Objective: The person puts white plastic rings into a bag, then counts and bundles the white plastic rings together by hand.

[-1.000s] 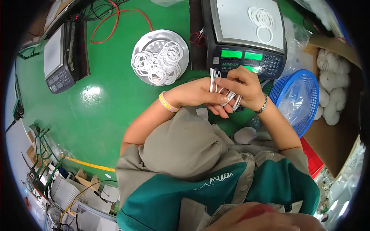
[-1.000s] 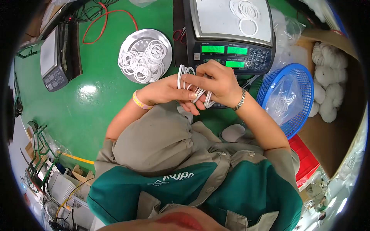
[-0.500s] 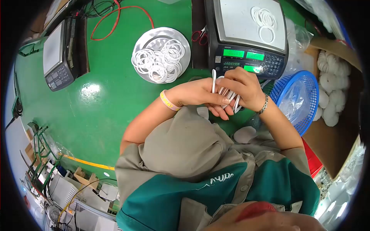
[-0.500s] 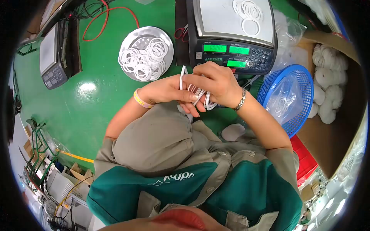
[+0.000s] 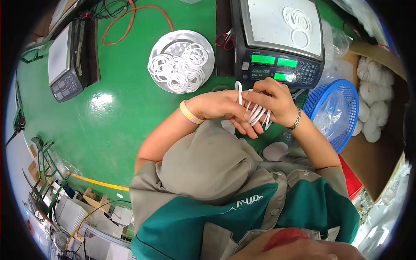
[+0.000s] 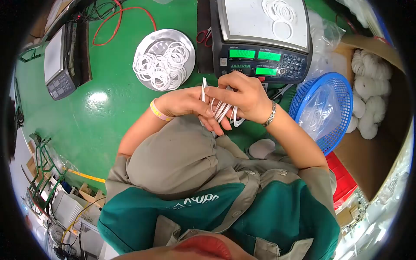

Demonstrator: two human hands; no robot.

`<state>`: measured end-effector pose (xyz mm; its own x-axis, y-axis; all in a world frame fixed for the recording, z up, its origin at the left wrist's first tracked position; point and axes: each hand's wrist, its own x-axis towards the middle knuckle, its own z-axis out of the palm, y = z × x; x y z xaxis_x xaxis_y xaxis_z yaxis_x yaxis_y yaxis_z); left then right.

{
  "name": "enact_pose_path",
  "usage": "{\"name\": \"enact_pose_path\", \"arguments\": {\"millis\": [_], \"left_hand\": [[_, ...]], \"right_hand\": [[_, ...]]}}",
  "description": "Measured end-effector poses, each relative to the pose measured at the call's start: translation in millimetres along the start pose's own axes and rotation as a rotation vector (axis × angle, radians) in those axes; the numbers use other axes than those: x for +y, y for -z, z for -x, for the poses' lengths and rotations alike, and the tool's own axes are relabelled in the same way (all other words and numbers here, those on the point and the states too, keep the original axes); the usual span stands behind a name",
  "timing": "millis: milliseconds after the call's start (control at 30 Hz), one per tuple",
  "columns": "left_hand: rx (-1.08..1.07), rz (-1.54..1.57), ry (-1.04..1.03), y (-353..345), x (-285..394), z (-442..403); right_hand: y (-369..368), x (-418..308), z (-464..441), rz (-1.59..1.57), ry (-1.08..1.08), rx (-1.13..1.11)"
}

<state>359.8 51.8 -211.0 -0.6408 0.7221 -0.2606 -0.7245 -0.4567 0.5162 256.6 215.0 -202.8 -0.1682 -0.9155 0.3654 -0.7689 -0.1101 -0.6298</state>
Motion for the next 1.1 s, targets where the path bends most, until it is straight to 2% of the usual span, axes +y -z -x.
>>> {"name": "enact_pose_path", "arguments": {"millis": [567,767,933,1033,1100], "left_hand": [[-0.049,0.048,-0.040,2.6,-2.6,1.6],[-0.058,0.039,-0.009,2.9,-4.4,2.3],[-0.063,0.067,0.008,3.3,-2.7,2.6],[-0.069,0.031,0.017,4.5,-1.8,1.4],[-0.100,0.053,-0.014,9.6,-5.0,-1.8]], "right_hand": [[1.5,-1.4,-1.1,-0.057,-0.037,-0.026],[5.8,-2.5,-5.5,-0.038,0.017,-0.106],[2.6,-4.2,-2.9,-0.080,-0.102,-0.071],[9.4,-8.9,-8.9,-0.034,-0.208,-0.262],[11.5,-0.8,-8.6,-0.020,-0.169,-0.260]]}}
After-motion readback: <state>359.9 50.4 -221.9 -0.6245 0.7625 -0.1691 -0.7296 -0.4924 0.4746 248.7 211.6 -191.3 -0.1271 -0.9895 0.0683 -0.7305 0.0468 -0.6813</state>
